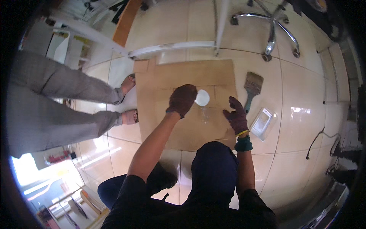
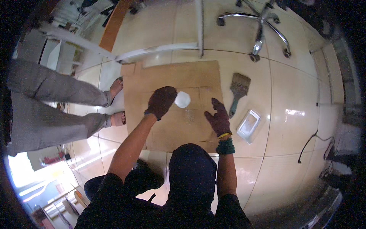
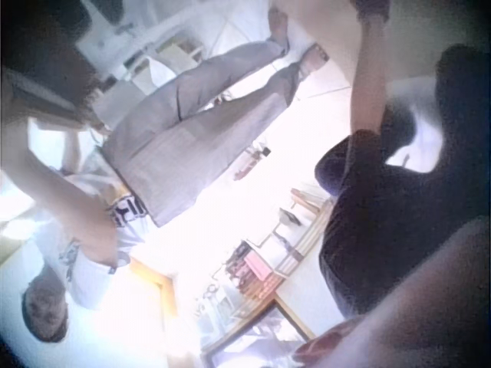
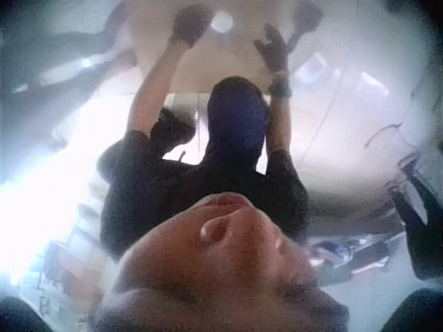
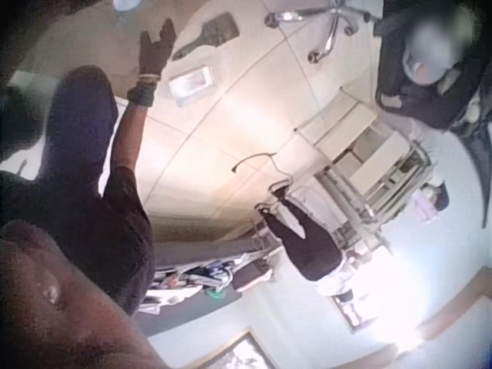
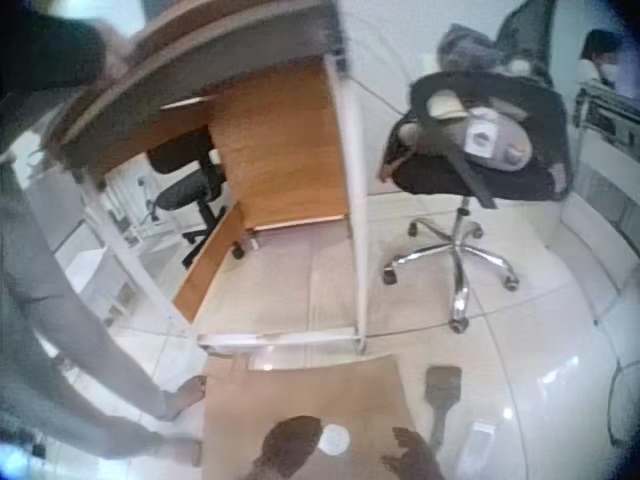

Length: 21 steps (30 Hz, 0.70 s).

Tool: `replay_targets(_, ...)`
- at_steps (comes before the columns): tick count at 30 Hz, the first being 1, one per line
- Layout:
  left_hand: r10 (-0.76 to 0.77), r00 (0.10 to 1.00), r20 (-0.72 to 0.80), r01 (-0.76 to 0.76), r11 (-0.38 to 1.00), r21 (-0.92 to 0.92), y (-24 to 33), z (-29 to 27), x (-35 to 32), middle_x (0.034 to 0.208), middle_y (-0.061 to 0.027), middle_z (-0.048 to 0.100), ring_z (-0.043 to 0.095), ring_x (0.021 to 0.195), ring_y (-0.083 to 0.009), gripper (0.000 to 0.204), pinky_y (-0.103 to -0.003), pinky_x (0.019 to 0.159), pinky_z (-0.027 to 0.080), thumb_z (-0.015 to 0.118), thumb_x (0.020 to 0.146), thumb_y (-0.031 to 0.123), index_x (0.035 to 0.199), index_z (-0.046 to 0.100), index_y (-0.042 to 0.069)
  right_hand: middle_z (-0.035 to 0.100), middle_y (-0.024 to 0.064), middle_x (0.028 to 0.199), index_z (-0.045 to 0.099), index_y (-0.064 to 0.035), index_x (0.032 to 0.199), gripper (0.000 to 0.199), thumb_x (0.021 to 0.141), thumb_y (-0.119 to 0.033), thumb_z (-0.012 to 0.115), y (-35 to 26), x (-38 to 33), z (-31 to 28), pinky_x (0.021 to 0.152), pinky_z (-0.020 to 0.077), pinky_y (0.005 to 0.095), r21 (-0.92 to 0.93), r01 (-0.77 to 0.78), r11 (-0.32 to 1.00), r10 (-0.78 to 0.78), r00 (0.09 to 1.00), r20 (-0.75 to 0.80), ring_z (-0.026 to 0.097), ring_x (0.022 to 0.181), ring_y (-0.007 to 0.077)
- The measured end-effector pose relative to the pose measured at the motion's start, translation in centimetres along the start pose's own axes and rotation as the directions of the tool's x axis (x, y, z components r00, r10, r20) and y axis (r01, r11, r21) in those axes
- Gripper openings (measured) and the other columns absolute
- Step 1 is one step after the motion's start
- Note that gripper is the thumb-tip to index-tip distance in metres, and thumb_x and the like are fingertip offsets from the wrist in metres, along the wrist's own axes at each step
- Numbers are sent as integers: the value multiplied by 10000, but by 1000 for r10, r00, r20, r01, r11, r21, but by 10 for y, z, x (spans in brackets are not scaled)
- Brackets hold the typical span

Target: The person kneels on the floor and uses a paintbrush to apply white paint to the metal frame of a table. Another person sits nearby and applies tape to the table frame. The camera wearer repeatedly dips the brush into a paint container and paints the frame legs and crossbars.

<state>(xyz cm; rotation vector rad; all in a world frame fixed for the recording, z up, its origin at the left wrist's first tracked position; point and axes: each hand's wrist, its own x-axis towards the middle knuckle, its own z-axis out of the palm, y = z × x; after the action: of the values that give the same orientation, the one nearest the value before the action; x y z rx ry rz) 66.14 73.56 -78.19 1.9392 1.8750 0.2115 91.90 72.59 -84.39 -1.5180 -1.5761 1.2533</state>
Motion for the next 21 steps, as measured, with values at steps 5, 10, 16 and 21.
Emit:
replay_targets(5,182,983,-13,-182,975,-125,86,55,67,843,-187,613,582,812,-367,246,-457,745,458,486,825,232,793,613,24,629,150,1044,564,-58,1151,437,764,-229,673,23,-20,-33,777,498,363,-192,-71,979,54,994,-91,624,895,294)
replay_targets(10,263,964,37,-258,960,-106,161,107,110,835,-198,617,594,810,-356,265,-461,742,460,472,819,240,794,627,26,656,146,977,615,-38,1045,285,809,-197,629,54,-105,-59,799,494,353,-57,-203,978,203,979,1,634,913,268)
replay_targets(16,340,928,155,-345,938,9,198,161,146,844,-190,631,605,802,-355,270,-463,740,470,463,820,235,843,649,41,657,143,992,612,-20,1053,288,807,-167,635,79,-207,-67,804,503,332,106,-441,891,452,883,-127,644,903,250)
replay_targets(21,359,932,56,-357,933,-44,200,181,150,877,-187,636,611,819,-348,261,-449,749,479,462,822,234,873,653,64,651,130,1008,603,-18,1075,318,791,-152,646,99,-249,-66,821,497,329,75,-525,848,529,826,-197,634,927,233)
